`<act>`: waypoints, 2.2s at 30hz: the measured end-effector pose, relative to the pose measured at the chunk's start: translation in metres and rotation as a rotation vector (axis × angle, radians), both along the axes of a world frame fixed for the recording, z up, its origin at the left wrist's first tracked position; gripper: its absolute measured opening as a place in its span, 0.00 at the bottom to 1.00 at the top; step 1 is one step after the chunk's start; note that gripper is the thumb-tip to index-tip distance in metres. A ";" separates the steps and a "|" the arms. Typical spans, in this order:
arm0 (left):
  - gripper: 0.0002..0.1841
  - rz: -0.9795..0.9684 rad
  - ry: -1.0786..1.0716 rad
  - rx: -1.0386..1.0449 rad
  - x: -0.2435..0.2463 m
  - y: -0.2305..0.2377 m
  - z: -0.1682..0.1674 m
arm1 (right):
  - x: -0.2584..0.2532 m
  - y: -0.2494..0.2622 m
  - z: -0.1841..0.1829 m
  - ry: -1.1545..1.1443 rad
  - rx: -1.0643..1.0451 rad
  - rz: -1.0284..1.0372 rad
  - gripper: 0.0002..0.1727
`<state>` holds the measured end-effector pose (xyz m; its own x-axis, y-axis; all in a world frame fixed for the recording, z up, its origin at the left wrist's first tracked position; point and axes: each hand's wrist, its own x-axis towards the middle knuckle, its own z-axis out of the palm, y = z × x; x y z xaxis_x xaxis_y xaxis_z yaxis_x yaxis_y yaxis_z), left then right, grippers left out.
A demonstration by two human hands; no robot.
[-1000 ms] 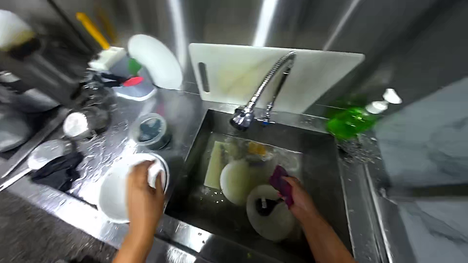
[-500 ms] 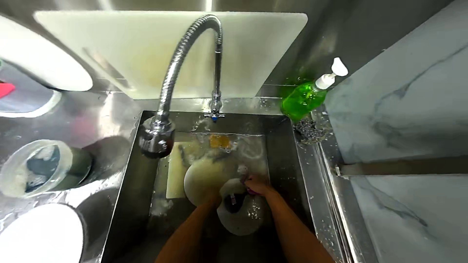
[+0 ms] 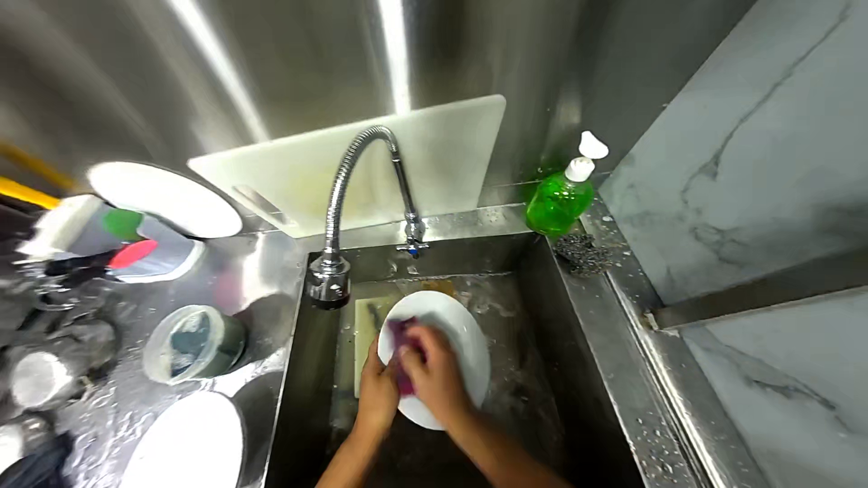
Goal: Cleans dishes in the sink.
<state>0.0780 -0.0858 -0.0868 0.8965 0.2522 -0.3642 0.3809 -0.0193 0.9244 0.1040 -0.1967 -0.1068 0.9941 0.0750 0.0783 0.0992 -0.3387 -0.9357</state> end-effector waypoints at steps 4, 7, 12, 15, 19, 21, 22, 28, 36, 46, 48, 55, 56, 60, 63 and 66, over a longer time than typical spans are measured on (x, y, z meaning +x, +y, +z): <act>0.32 0.166 -0.031 -0.120 -0.027 0.003 0.034 | 0.028 0.023 -0.010 -0.310 -0.050 -0.013 0.13; 0.29 0.208 -0.062 -0.151 -0.047 0.000 0.044 | 0.035 0.019 0.004 -0.275 -0.092 -0.059 0.10; 0.24 0.349 -0.100 -0.258 -0.052 0.003 0.055 | 0.016 0.035 0.020 -0.378 -0.096 0.069 0.08; 0.18 0.354 -0.140 -0.302 -0.051 0.000 0.062 | 0.028 0.023 0.034 -0.291 -0.152 -0.003 0.07; 0.18 0.399 -0.235 -0.214 -0.027 0.014 0.058 | -0.044 0.033 0.042 -0.478 -0.203 0.167 0.08; 0.17 0.428 -0.276 -0.192 -0.021 0.022 0.060 | -0.049 0.018 0.026 -0.569 -0.285 0.135 0.06; 0.16 0.424 -0.298 -0.175 -0.023 0.024 0.059 | -0.041 0.005 0.018 -0.564 -0.313 0.104 0.07; 0.18 0.328 -0.258 -0.081 -0.040 -0.003 0.044 | 0.000 0.016 0.037 -0.438 -0.266 -0.059 0.08; 0.18 0.380 -0.293 0.165 -0.055 -0.008 0.054 | 0.032 0.006 0.029 -0.270 -0.321 -0.334 0.13; 0.13 0.310 -0.271 0.345 -0.062 -0.003 0.061 | 0.006 0.008 0.017 -0.245 -0.321 -0.364 0.13; 0.14 0.341 -0.307 0.342 -0.054 0.006 0.063 | -0.012 0.004 0.009 -0.220 -0.358 -0.348 0.13; 0.18 0.244 -0.250 0.524 -0.051 0.004 0.038 | -0.038 0.044 0.020 -0.427 -0.184 -0.072 0.11; 0.17 0.246 -0.265 0.533 -0.056 0.003 0.038 | -0.017 0.038 0.018 -0.380 -0.202 -0.078 0.12; 0.10 0.341 -0.292 0.384 -0.060 0.008 0.037 | 0.035 -0.013 0.009 0.115 -0.109 -0.096 0.23; 0.09 0.420 -0.159 0.348 -0.049 0.031 0.024 | 0.016 -0.034 -0.004 0.669 0.362 -0.022 0.22; 0.18 0.523 -0.044 0.207 -0.043 0.037 -0.003 | -0.035 -0.023 0.005 0.895 0.629 -0.222 0.19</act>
<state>0.0350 -0.0491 -0.0897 0.6461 0.7294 -0.2248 0.3493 -0.0207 0.9368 0.0687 -0.2193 -0.1016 0.6974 0.0877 -0.7113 -0.7004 0.2939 -0.6504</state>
